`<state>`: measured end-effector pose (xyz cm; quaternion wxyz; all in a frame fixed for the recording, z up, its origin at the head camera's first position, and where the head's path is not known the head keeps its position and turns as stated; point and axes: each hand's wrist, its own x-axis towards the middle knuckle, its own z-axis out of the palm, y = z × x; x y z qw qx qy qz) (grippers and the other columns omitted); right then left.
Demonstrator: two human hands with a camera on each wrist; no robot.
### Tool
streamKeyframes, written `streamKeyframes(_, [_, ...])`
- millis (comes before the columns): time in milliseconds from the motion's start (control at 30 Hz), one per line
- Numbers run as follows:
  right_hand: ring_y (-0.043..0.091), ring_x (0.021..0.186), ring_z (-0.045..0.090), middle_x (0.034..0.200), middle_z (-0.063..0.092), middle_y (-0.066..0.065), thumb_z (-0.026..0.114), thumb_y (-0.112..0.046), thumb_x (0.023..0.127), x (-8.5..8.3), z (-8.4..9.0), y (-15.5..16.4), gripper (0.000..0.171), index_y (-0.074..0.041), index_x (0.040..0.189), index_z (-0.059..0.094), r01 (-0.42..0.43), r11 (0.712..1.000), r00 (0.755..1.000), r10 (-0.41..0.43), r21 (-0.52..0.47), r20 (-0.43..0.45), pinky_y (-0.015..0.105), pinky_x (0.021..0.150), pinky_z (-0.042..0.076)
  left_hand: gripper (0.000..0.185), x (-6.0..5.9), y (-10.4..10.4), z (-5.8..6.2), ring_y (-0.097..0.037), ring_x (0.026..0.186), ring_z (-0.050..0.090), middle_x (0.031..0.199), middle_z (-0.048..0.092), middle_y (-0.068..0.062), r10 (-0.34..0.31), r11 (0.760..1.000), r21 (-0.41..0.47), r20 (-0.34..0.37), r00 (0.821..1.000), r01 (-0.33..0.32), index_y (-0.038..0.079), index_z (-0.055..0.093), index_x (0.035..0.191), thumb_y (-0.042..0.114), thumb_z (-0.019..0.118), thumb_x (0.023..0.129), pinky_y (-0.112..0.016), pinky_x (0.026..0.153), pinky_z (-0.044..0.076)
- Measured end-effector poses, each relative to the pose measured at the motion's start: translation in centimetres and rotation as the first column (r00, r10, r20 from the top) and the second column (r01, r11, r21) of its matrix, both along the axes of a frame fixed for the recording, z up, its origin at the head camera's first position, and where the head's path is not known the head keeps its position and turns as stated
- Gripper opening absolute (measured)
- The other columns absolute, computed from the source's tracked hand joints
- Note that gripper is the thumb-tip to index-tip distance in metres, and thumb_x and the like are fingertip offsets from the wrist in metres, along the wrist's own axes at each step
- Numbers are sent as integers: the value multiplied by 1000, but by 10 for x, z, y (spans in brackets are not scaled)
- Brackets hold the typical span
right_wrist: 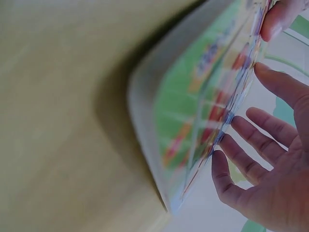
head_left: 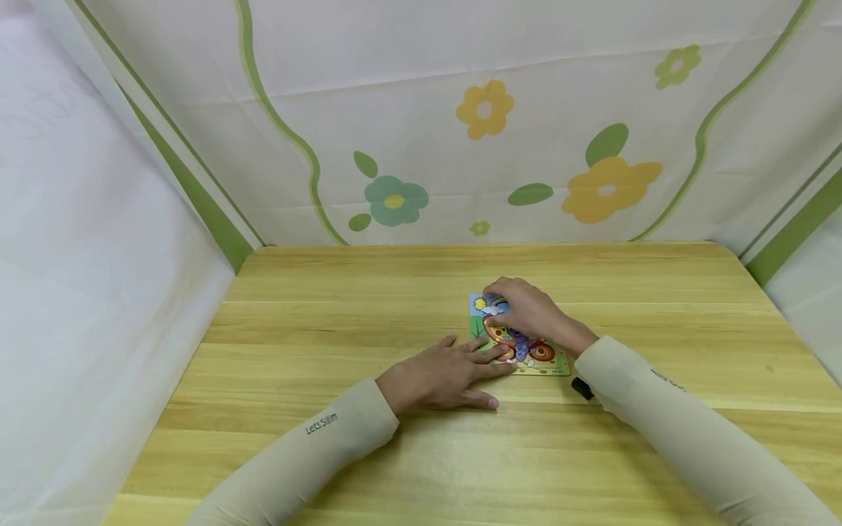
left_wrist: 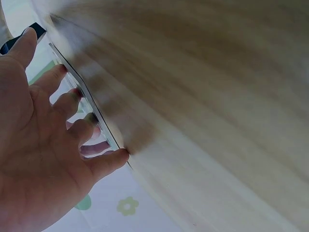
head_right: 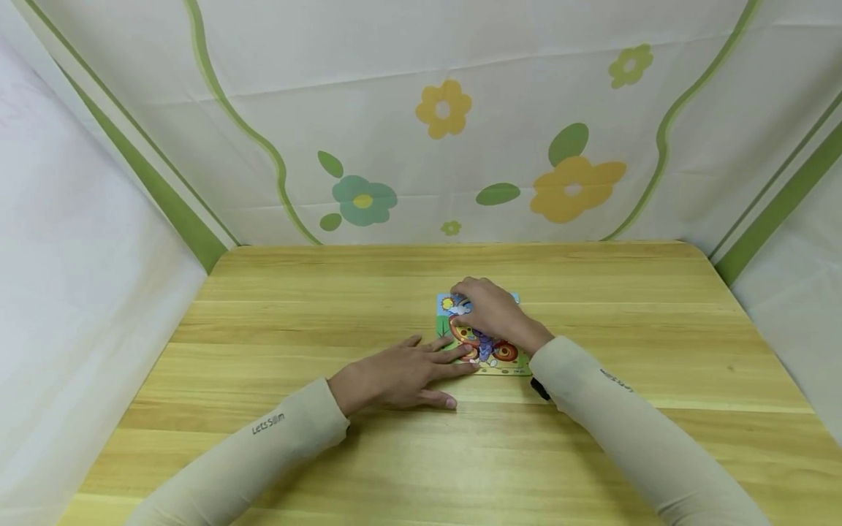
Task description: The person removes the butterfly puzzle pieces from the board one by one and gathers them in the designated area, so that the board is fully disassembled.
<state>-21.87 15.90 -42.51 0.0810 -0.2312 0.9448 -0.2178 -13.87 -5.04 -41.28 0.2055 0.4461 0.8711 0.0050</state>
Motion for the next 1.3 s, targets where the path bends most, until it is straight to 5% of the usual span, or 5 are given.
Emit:
streamKeyframes(867, [40,127,56,141,62,18,80,-24,94,1,0,-3,47,-7,136,67,-23,999,1000,24,46,-19,64,100,52,84,1,-5,-7,-24,165,7,178,3,8,-68,997,-36,-57,996,66,39,12,169,68,50,99,-63,127,25])
streamKeyframes(1300, [40,130,54,138,61,16,79,-22,95,-4,5,-7,49,-9,140,65,-11,998,997,6,64,76,73,101,44,82,-1,-6,-4,-23,165,9,177,8,7,-77,997,-22,-64,995,75,38,16,169,66,51,99,-62,126,27])
